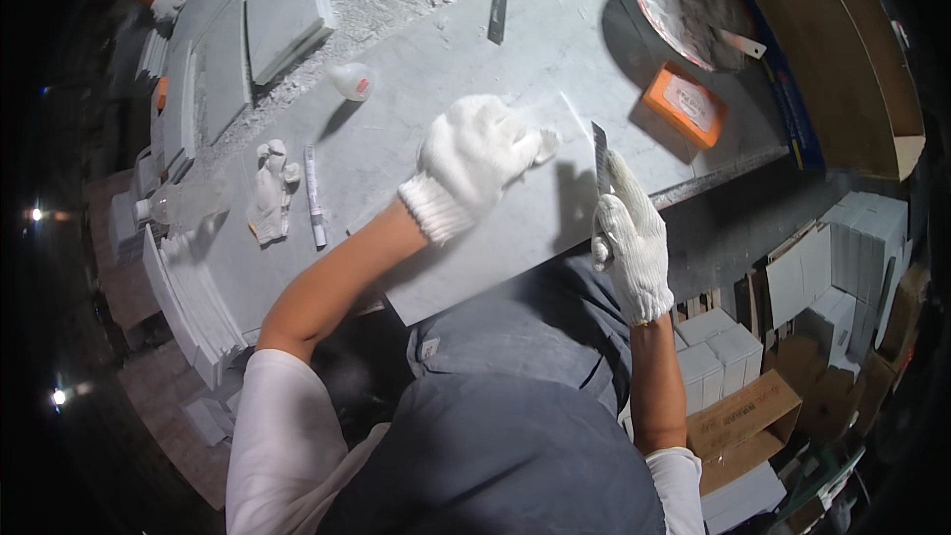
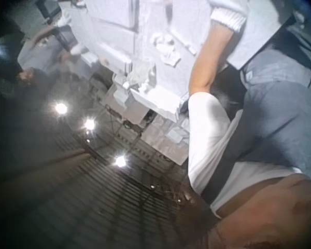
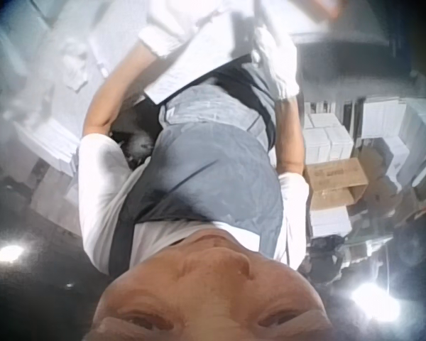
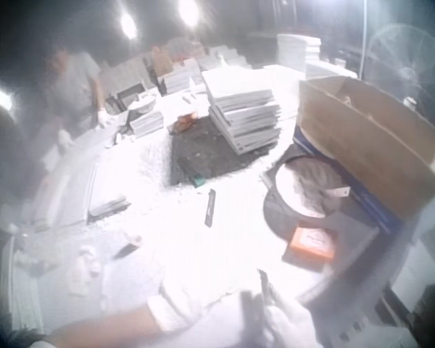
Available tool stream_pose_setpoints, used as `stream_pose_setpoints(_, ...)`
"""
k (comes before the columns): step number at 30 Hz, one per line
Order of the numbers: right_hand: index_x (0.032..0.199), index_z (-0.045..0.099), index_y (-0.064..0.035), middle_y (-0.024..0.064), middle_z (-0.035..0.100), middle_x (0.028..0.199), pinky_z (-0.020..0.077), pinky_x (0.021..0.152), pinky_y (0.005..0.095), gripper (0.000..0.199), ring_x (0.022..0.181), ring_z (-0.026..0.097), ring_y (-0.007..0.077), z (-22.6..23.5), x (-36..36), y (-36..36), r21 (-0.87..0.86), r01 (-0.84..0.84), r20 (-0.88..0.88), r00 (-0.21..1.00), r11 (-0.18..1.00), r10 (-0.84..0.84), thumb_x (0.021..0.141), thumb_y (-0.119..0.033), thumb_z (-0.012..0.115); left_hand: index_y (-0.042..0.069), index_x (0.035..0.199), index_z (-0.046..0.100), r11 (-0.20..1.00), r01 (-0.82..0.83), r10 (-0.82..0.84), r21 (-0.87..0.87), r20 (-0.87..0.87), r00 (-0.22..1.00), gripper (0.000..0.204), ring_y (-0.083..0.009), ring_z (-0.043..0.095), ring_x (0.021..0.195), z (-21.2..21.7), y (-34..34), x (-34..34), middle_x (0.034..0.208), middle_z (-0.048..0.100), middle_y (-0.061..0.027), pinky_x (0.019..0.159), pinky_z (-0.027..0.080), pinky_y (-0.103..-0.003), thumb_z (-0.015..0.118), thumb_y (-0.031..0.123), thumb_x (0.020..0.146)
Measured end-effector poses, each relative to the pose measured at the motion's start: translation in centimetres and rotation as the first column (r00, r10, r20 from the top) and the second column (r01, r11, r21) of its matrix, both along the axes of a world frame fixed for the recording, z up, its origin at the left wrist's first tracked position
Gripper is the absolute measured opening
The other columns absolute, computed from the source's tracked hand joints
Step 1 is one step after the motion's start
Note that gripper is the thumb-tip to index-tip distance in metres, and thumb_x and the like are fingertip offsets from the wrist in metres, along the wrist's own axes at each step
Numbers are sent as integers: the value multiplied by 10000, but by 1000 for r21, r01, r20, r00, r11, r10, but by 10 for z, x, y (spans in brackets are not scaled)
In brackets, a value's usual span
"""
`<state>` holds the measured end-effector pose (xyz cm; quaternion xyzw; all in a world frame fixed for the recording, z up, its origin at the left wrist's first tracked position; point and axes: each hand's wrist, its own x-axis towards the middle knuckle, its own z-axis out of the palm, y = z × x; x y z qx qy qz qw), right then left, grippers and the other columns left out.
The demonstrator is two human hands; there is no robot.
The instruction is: The person uses a metal scraper to remove residue from the edges and corners of a white rectangular tile. They repeatedly scrape and wipe the tile, then flip it to work on the opposite side.
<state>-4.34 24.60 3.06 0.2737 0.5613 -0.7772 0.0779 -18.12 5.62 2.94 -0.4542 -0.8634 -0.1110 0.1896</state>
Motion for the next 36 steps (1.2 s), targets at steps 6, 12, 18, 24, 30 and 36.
stream_pose_setpoints(6,1596,393,34,-58,527,807,358,464,173,606,541,406,8,-6,15,11,113,-45,-102,993,993,57,1076,-225,562,220,984,771,936,-351,352,35,-141,925,197,-257,622,793,20,-79,18,832,651,-43,726,506,-421,758,188,790)
stream_pose_setpoints(12,1584,418,35,-33,531,780,360,481,183,681,579,430,27,-7,29,22,124,-56,-13,998,991,58,1034,-266,685,83,1169,713,680,-664,720,-311,114,684,338,-292,620,1055,30,-148,36,1070,692,-73,981,454,-445,736,218,860)
stream_pose_setpoints(18,1576,428,41,-29,546,808,397,513,177,602,622,470,32,6,25,10,59,-50,-44,998,997,52,1032,-128,621,89,1048,734,672,-728,729,-132,-55,683,248,-332,618,1098,26,-166,41,1115,700,-90,1022,455,-457,741,246,855)
stream_pose_setpoints(24,1583,432,20,8,627,929,464,581,196,580,685,535,36,11,19,-11,19,-57,-63,996,998,58,1034,-59,602,23,1110,739,815,-530,496,236,191,847,244,-299,642,1177,30,-92,65,1176,710,-119,1077,475,-396,736,38,867)
stream_pose_setpoints(30,1522,519,24,102,707,1227,537,738,217,549,892,656,86,0,26,-34,247,-67,-187,976,967,115,999,-34,677,-26,1180,701,709,-615,-256,345,938,232,279,-300,711,1055,13,6,103,1109,725,-187,936,565,-384,730,103,934)
stream_pose_setpoints(36,1413,635,18,86,710,1175,554,747,232,412,932,662,98,5,-3,47,684,150,-451,856,713,253,1017,-85,676,1,1117,645,646,-725,-186,239,970,155,241,-134,726,767,7,1,80,1002,759,-92,712,579,-305,605,236,1079)
